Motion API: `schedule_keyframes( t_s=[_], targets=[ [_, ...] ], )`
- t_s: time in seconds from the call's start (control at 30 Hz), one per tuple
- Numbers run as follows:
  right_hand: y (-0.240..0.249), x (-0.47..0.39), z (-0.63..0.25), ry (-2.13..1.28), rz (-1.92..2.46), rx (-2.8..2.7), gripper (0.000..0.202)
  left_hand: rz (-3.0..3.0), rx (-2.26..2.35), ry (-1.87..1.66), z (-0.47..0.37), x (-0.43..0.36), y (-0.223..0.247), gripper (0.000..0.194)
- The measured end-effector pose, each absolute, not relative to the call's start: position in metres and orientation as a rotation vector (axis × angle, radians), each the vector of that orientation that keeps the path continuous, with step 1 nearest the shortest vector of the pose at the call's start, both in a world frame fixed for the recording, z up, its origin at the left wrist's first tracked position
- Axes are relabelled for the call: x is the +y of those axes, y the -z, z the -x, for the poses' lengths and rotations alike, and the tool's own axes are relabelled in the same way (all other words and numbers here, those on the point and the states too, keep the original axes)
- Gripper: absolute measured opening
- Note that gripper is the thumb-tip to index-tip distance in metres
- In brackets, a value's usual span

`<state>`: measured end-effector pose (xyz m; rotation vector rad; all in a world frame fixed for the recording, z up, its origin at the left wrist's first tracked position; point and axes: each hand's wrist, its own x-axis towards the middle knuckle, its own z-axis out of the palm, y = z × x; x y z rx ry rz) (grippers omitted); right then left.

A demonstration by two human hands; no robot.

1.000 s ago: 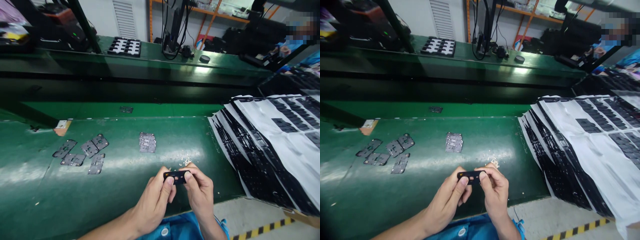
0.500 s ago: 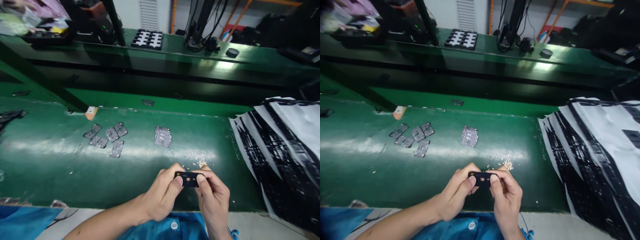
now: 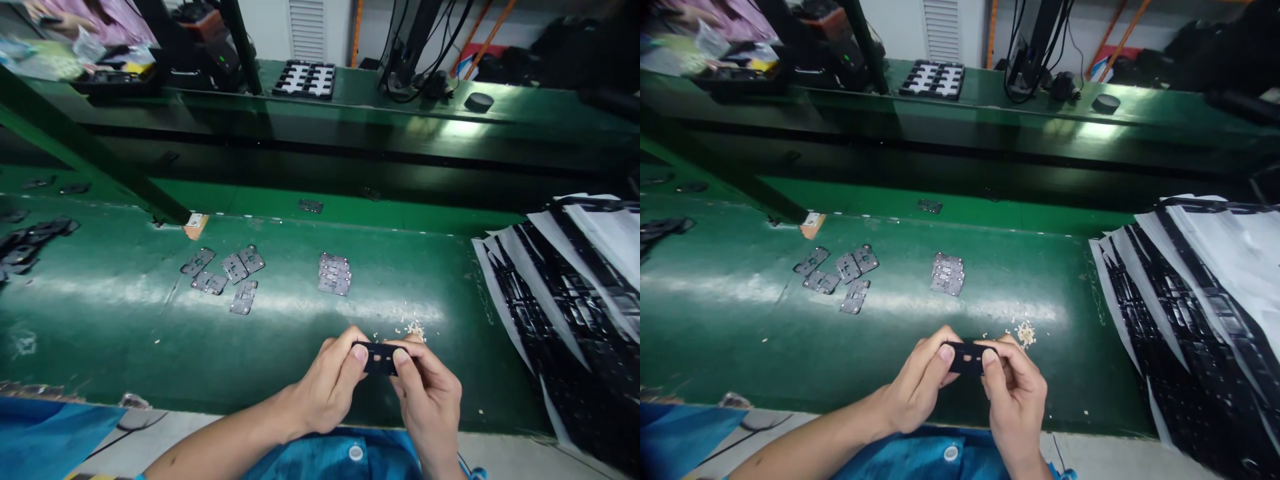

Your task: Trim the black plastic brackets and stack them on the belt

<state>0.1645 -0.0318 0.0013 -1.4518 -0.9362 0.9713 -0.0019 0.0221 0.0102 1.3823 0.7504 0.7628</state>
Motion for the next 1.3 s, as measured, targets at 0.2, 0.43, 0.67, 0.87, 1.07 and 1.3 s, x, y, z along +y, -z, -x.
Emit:
schedule_keyframes(
  t_s=[0.2, 0.43, 0.67, 0.87, 1.07, 1.3],
  targets=[
    [-0.005, -0.033, -0.163, -0.94, 1.444, -0.995, 0.016, -1.425, 0.721, -0.749, 0.008, 0.021, -0.01, 0.036],
    [-0.009, -0.035, -0.163, -0.859, 1.446, -1.165, 0.015, -1.291, 0.782, -0.831, 0.002, 0.015, -0.004, 0.041],
    [-0.009, -0.042, -0.163, -0.63, 1.364, -1.482, 0.033, -1.149, 0.892, -0.889, -0.004, 0.008, 0.004, 0.043],
    [-0.01, -0.04, -0.164, -0.842, 1.4, -1.434, 0.031, -0.889, 0.996, -0.779, -0.004, 0.009, -0.015, 0.039],
    [-0.016, -0.034, -0.162, -1.22, 1.389, -1.094, 0.019, -0.888, 1.009, -0.682, 0.007, 0.008, -0.023, 0.036],
    [-0.011, -0.029, -0.153, -1.317, 1.367, -0.884, 0.025, -1.131, 1.123, -0.682, 0.006, 0.007, -0.023, 0.046]
  ],
)
